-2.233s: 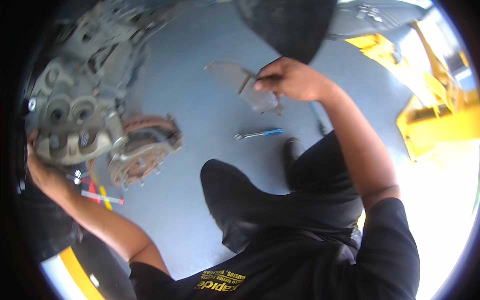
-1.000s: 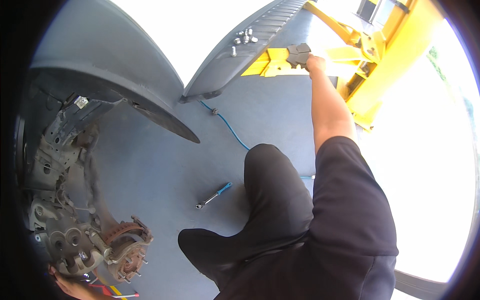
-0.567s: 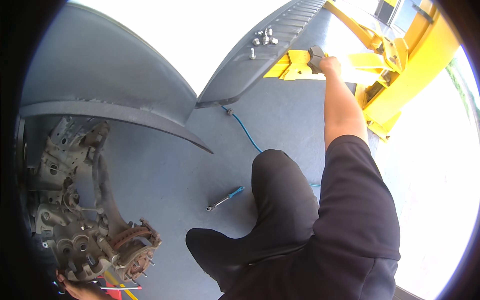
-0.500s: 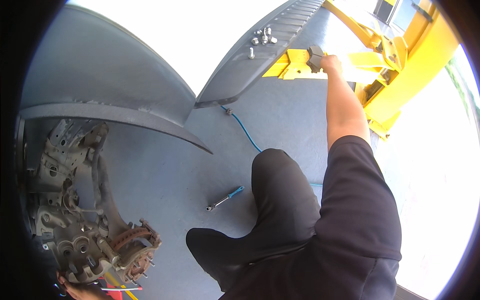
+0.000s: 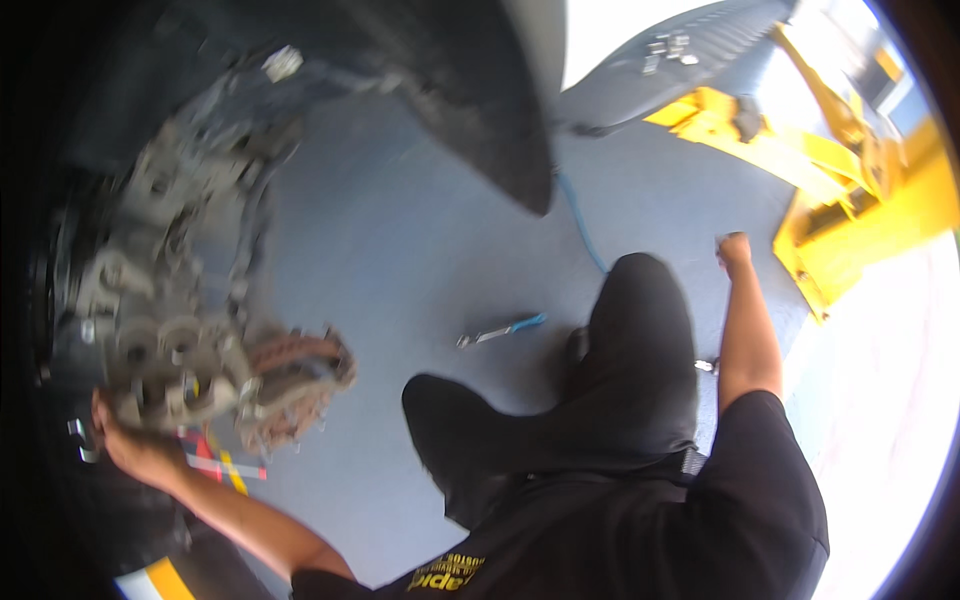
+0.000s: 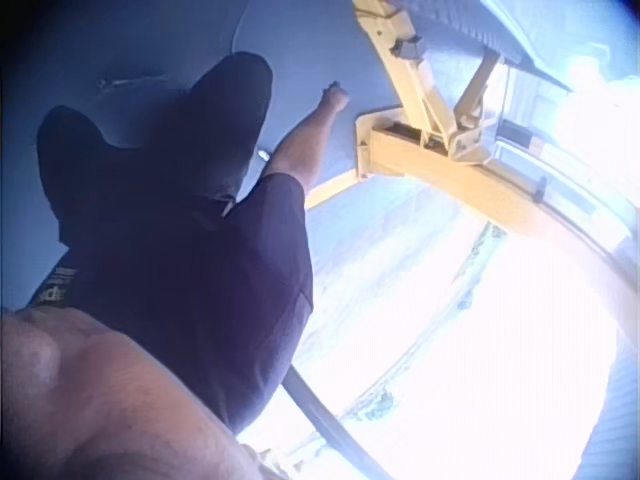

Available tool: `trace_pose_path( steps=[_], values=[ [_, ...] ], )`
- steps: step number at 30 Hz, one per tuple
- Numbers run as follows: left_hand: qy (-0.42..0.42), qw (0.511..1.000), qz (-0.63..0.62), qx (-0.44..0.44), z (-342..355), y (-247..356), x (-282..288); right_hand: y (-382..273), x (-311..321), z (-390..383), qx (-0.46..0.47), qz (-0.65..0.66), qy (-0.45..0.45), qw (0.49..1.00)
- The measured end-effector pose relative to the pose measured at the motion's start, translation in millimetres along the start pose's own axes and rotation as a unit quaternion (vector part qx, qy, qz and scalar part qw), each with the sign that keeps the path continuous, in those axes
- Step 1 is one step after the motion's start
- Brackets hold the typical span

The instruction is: The person removes the brake caliper from a vehicle's wheel hub using a wrench, then installs a new brake caliper and tightens it. The person also handles bolts and tools during the process.

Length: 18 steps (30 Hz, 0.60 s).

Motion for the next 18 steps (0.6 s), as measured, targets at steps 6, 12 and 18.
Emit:
trace_pose_path(
  steps=[6, 12, 18],
  values=[
    [0.042, 0.974, -0.187, 0.117, -6.0, 14.6, -26.8, -20.5, -66.4, -70.8, -0.027, -0.155, -0.306, 0.939],
    [0.089, 0.976, -0.193, 0.056, -5.8, 14.8, -22.0, -204.9, -83.2, -166.5, 0.278, -0.213, -0.301, 0.887],
    [0.076, 0.963, -0.252, 0.065, -10.2, 22.1, -29.6, -233.6, -120.7, -233.1, 0.396, -0.479, -0.324, 0.714]
  ],
)
Point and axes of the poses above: each hand's wrist, its own z-axis towards the middle knuckle, its own x-axis out of the back of the hand, y = z × x, the point moved 5 cm from there along z, towards the middle knuckle, and after that the axes turned 4 degrees about -y, right-handed, at the moved point
